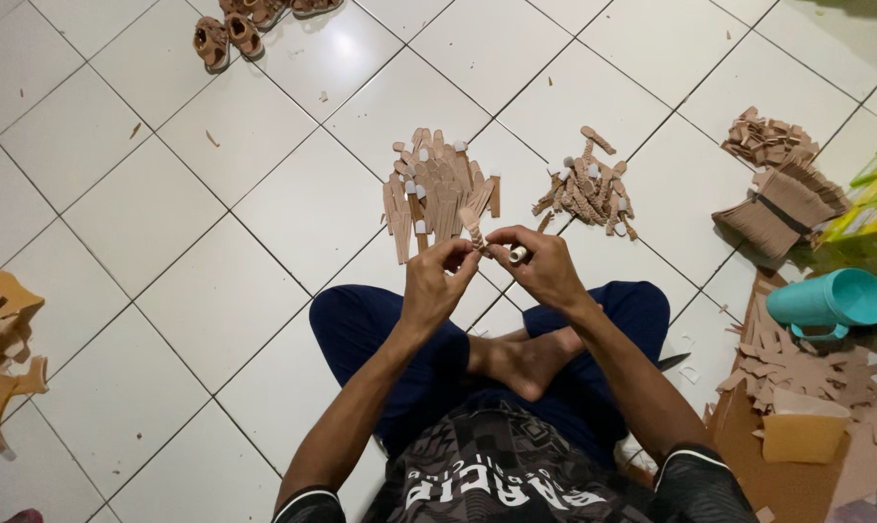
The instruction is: The person sits on the floor and repeatedly picks up small wooden pieces and white cylindrical components. They insert the white cylinders into the wooden pieces and place the assembled units into a growing pile on the floor.
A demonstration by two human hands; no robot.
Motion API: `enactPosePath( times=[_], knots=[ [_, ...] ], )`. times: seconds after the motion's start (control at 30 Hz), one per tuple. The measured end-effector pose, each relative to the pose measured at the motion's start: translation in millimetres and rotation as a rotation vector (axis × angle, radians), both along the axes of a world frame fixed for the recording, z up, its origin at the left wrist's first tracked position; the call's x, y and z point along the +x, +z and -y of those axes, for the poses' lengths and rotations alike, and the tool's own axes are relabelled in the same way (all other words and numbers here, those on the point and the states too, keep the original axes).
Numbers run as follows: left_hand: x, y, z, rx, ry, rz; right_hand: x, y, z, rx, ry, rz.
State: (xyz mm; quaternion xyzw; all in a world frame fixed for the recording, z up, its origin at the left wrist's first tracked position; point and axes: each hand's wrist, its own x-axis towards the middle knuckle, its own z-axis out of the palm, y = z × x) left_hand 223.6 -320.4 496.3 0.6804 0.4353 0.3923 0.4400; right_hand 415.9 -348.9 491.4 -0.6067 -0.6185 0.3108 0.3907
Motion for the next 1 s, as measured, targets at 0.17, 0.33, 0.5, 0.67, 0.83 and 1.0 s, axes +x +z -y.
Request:
enactPosePath(
  times=[0.17, 0.33, 0.5, 0.67, 0.83, 1.0],
  knots=[
    [-3.1, -2.5, -0.7, 0.100, -0.032, -0.002, 5.6, 3.1, -3.2, 0.275, 0.160, 0.172],
    [5.1, -8.8, 6.5, 0.263, 0.085, -0.082, -2.3, -2.8, -6.8, -0.241, 0.105, -0.063],
    [0.7, -12.9, -0.6, -0.196, 0.031, 0.147, -20.4, -9.2, 3.5, -0.193, -0.067, -0.391],
    [-3.3, -12.9, -3.8, -0.474, -0.076, 0.370, -28.0, -17.2, 11.5, -0.054, -0.103, -0.374],
    [-8.0, -8.1, -0.9, -0.464, -0.106, 0.384, -24.8, -21.3, 11.9, -0.085, -0.099, -0.589],
    [-9.1, -6.8, -5.2, -0.364, -0.145, 0.314, -17.9, -16.4, 12.1, -0.117, -0.084, -0.431]
  ],
)
